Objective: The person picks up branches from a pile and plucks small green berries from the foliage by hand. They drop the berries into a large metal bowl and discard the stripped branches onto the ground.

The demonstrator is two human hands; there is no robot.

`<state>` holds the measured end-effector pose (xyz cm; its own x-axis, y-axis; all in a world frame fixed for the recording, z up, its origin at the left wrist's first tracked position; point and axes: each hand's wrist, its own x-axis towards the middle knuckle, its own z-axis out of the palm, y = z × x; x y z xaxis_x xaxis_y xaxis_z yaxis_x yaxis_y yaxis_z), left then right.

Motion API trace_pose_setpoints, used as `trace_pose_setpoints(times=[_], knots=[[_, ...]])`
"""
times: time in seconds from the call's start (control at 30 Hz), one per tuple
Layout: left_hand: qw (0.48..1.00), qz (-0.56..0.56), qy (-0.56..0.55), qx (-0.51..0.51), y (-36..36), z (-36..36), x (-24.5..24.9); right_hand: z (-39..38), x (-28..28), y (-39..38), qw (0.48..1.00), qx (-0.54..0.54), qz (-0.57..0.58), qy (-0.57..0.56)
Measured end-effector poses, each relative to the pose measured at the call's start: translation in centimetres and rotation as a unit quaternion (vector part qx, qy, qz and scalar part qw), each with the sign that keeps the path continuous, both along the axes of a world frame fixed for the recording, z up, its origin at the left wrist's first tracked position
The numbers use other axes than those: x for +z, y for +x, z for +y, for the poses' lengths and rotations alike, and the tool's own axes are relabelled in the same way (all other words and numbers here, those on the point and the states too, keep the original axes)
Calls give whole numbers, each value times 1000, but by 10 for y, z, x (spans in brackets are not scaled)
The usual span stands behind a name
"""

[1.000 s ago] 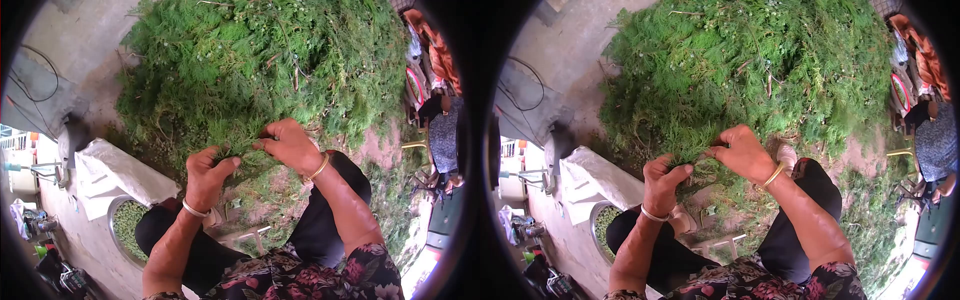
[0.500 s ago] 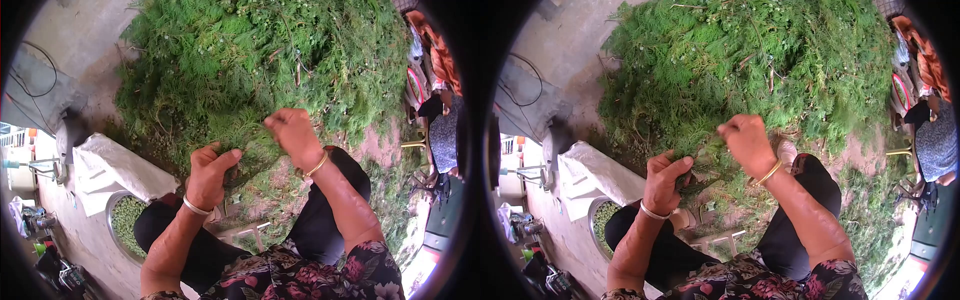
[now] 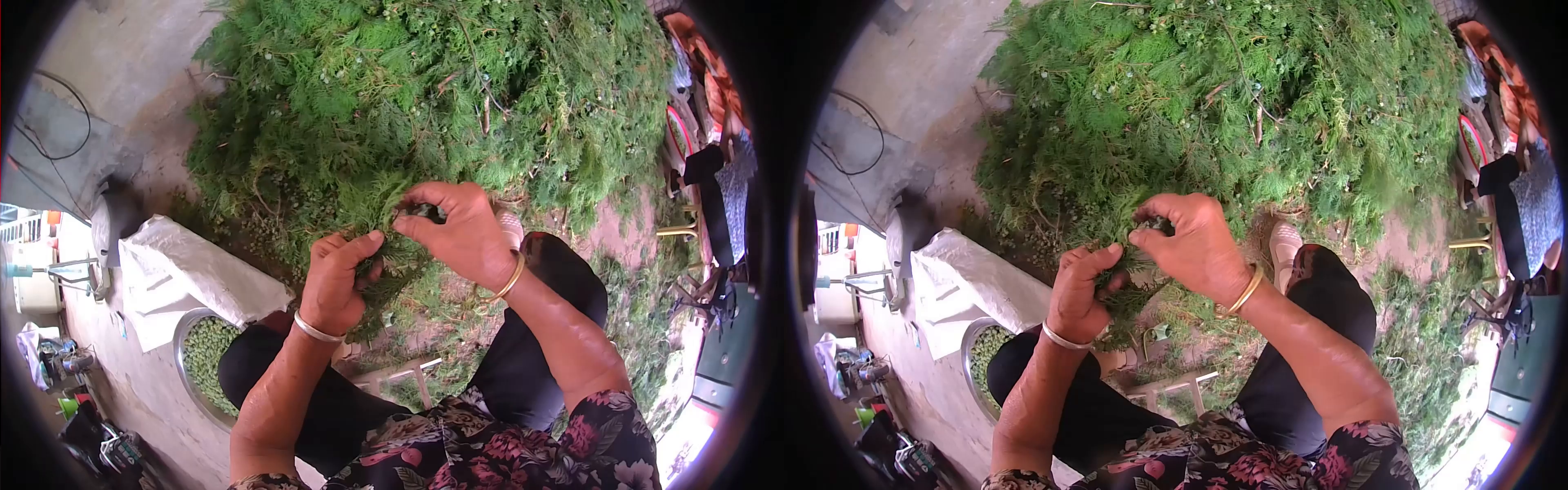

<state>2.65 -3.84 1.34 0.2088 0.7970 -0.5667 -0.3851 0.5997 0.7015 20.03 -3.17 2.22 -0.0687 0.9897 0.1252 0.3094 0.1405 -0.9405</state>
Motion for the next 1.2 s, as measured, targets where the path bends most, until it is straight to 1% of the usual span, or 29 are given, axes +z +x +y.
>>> trace_pose_setpoints(times=[0.03, 0.07, 0.13, 0.17, 0.23, 0.27, 0.33, 0.37, 0.43, 0.47, 0.53, 0.57, 0.63, 0.67, 0.73, 0.77, 0.83, 0.87, 0.9, 0.93, 0.97, 1.03, 1.07, 1.1, 1.13, 1.17, 1.2], knots=[[999, 18, 29, -13, 0, -1, -4, -1, -2, 0, 1000, -3, -31, 2], [997, 37, 58, -25, 0, -2, -6, -2, 0, 0, 1000, -4, -31, 1], [997, 42, 65, -25, 5, -2, -2, -2, 6, 1, 993, -34, -113, 16], [996, 47, 73, -23, 7, -2, 0, -3, 3, 1, 993, -35, -114, 16], [994, 46, 87, -40, 11, -3, -1, -4, -5, 1, 998, 0, -53, -41], [992, 44, 101, -56, 11, -3, -1, -3, -6, 2, 998, 0, -53, -41], [992, 45, 101, -61, 10, -5, -2, -1, -8, 5, 997, 48, -50, -38], [991, 45, 103, -67, 10, -5, -3, 0, -6, 7, 997, 48, -49, -40], [991, 47, 96, -76, 9, -4, -1, 1, 1, 10, 991, 64, -82, -85], [991, 49, 91, -84, 9, -3, 0, 1, 1, 10, 991, 64, -82, -86], [991, 45, 91, -88, 8, -2, 1, 2, 1, 10, 980, 44, 24, -193], [991, 40, 92, -91, 8, -2, 2, 3, 4, 11, 979, 44, 24, -195], [990, 40, 93, -94, 7, -1, 3, 6, 13, 14, 937, 64, 99, -328], [990, 41, 95, -99, 7, -1, 4, 5, 13, 13, 937, 63, 99, -330], [990, 35, 96, -93, 7, -1, 5, 4, 13, 13, 961, 37, 94, -258], [991, 31, 98, -88, 7, -1, 5, 4, 12, 11, 961, 36, 94, -259], [991, 43, 101, -79, 8, 0, 6, 3, 11, 7, 973, -77, 88, -198], [991, 55, 104, -70, 8, 0, 6, 5, 13, 12, 973, -77, 87, -199], [991, 54, 104, -70, 6, 0, 6, 10, 16, 23, 958, -122, 178, -188], [994, 44, 92, -29, 3, 1, 6, 13, 19, 32, 933, -164, 267, -175], [996, 34, 80, 11, -2, 3, 6, 14, 18, 39, 934, -164, 267, -174], [997, 25, 69, 25, -20, 12, -4, 16, 18, 48, 879, -156, 411, -184], [997, -43, 18, 64, -29, 18, -11, 15, 20, 46, 864, -154, 435, -202], [988, -109, -33, 104, -35, 23, -13, 13, 21, 45, 864, -151, 436, -200], [979, -141, -78, 124, -38, 28, -8, 12, 21, 44, 862, -128, 440, -216], [979, -137, -74, 130, -41, 31, -6, 10, 21, 42, 859, -103, 444, -234], [966, -204, -72, 145, -43, 34, -5, 9, 24, 38, 869, -99, 409, -260]])
